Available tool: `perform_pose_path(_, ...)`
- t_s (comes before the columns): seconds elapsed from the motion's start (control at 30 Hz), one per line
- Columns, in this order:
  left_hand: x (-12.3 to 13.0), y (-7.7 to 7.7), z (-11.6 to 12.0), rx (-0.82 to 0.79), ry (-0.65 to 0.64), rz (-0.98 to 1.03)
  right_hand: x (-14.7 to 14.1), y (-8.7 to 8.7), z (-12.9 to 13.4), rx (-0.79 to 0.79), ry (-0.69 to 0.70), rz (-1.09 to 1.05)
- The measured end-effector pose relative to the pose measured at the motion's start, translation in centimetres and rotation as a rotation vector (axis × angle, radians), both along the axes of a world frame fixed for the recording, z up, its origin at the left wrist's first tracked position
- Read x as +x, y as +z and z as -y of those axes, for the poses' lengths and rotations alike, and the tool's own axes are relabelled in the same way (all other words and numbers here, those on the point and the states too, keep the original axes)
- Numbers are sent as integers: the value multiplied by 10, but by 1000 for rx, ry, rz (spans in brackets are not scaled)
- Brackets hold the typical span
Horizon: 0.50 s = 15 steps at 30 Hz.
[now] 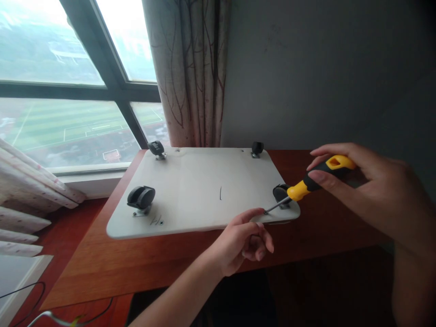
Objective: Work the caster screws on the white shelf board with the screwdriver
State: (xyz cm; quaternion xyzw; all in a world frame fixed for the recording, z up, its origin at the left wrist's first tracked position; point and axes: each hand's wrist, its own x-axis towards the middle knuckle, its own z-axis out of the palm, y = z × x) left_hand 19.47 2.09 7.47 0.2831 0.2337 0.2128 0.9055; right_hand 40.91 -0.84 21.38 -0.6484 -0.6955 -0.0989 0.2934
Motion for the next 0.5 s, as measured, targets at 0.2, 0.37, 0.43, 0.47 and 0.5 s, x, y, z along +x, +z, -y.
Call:
perform_pose_path(0.2,1,-2,0,17,-2,1,5,0,0,-74,178,-111)
perform_pose_path(0.37,4,1,3,29,38,-42,2,-2,-2,-25,-26,-44)
perform_pose_path(0.43,4,3,3,38,54,-62,2,-2,-2,-19,-34,-60)
perform_pose_path(0.47,4,3,3,44,59,-71,4,-3,-1,-25,-3,-82)
perform_pose_path(0.5,4,3,3,51,60,-77,6,-3,0,-38,43,-108)
